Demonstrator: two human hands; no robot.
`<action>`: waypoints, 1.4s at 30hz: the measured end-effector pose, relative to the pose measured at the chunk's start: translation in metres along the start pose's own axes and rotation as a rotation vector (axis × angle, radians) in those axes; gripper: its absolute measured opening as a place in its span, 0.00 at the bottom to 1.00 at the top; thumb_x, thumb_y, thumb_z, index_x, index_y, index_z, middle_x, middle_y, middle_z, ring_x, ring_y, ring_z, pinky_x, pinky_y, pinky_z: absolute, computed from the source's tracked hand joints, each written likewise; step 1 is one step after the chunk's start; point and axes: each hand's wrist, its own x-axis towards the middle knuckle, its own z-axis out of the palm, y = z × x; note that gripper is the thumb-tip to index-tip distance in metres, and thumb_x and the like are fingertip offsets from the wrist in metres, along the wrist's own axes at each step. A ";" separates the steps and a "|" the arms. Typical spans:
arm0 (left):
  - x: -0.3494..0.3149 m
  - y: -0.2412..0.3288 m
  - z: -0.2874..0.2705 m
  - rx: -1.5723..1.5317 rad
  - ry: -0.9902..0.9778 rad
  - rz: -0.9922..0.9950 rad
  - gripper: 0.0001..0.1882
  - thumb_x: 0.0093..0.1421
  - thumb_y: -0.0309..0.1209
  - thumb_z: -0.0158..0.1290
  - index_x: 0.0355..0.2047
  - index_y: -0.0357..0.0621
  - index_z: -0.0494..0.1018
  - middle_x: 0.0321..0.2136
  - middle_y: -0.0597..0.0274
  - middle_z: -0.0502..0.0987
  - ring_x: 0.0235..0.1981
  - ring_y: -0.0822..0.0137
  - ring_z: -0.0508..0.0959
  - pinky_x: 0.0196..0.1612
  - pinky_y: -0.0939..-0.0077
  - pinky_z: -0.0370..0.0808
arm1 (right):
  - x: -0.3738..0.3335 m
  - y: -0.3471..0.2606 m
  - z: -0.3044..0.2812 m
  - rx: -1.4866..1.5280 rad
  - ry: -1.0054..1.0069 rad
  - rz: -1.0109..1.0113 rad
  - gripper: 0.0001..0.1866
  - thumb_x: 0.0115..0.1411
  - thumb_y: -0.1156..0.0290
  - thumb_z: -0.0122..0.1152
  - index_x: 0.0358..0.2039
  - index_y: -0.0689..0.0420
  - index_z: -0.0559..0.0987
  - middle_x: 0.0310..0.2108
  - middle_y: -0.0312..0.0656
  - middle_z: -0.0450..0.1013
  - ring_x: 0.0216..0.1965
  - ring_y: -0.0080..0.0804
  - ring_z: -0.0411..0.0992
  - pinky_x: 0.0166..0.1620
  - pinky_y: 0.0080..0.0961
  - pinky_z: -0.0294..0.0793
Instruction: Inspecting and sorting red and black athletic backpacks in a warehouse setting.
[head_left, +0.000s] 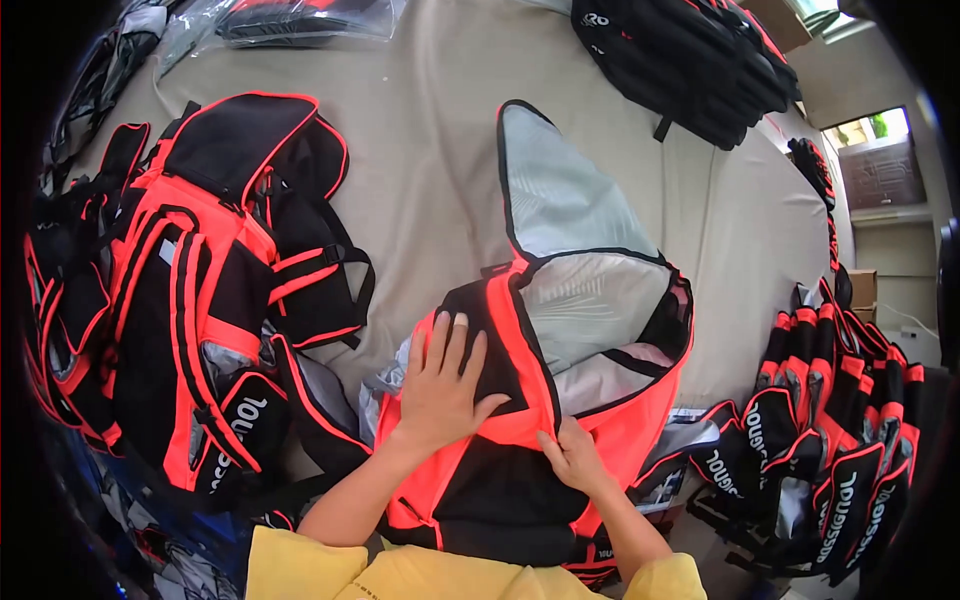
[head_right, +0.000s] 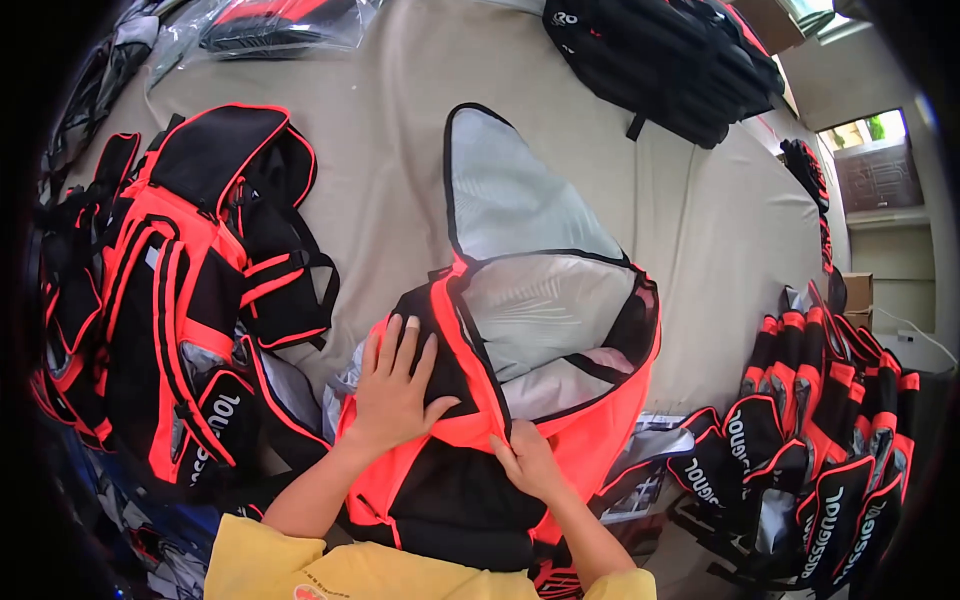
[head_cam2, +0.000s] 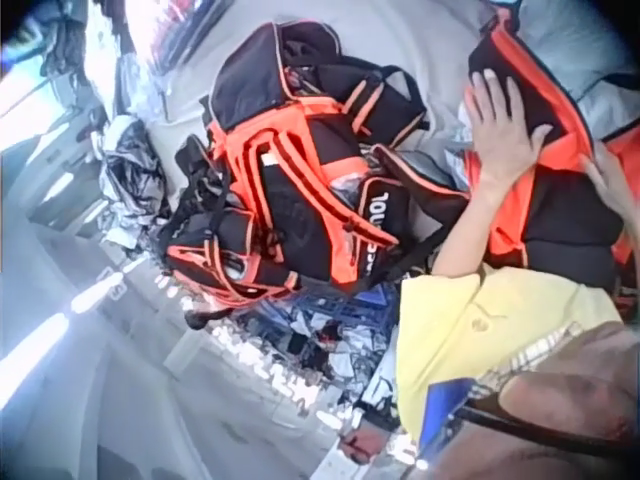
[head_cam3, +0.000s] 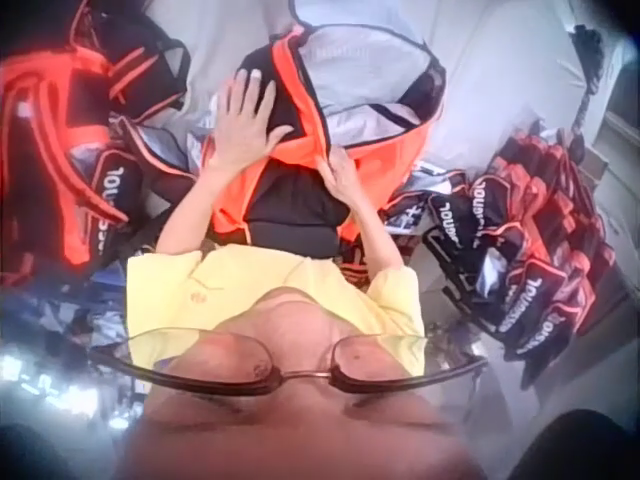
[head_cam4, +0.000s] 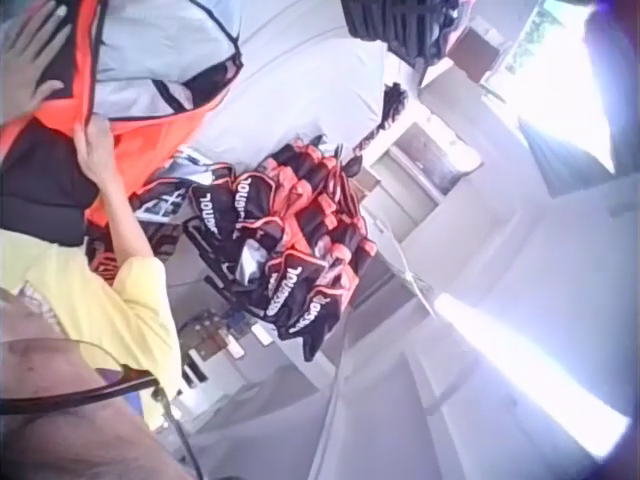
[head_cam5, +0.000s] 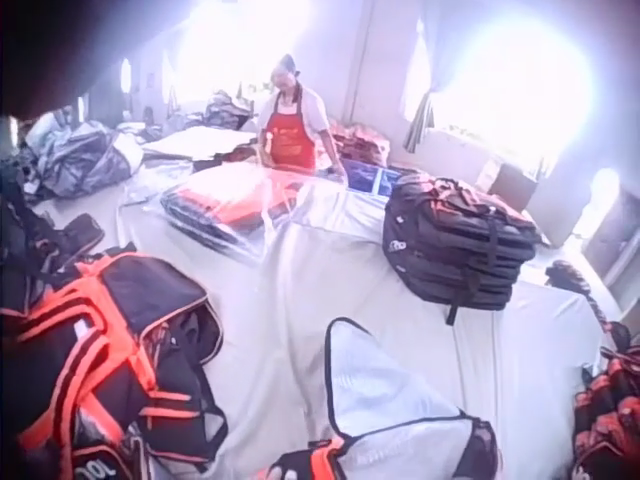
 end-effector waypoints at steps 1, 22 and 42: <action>-0.005 -0.001 0.003 0.006 -0.010 0.002 0.38 0.58 0.53 0.65 0.62 0.42 0.76 0.65 0.42 0.72 0.69 0.37 0.67 0.69 0.37 0.61 | -0.009 0.003 0.002 0.004 -0.004 -0.005 0.17 0.68 0.67 0.66 0.29 0.63 0.70 0.28 0.54 0.66 0.32 0.57 0.67 0.36 0.47 0.66; 0.200 -0.038 0.052 0.074 -0.163 0.325 0.18 0.63 0.51 0.61 0.34 0.51 0.89 0.49 0.55 0.78 0.48 0.47 0.77 0.52 0.54 0.77 | 0.001 0.019 0.000 0.470 0.066 0.244 0.15 0.74 0.66 0.61 0.33 0.63 0.74 0.24 0.46 0.66 0.25 0.42 0.63 0.33 0.31 0.67; 0.153 0.152 0.102 -0.739 -0.666 -0.154 0.22 0.74 0.42 0.56 0.53 0.30 0.75 0.46 0.45 0.84 0.50 0.59 0.83 0.56 0.66 0.78 | 0.012 -0.074 0.019 -0.644 0.175 0.005 0.16 0.67 0.56 0.62 0.36 0.57 0.77 0.29 0.38 0.78 0.35 0.32 0.79 0.39 0.31 0.76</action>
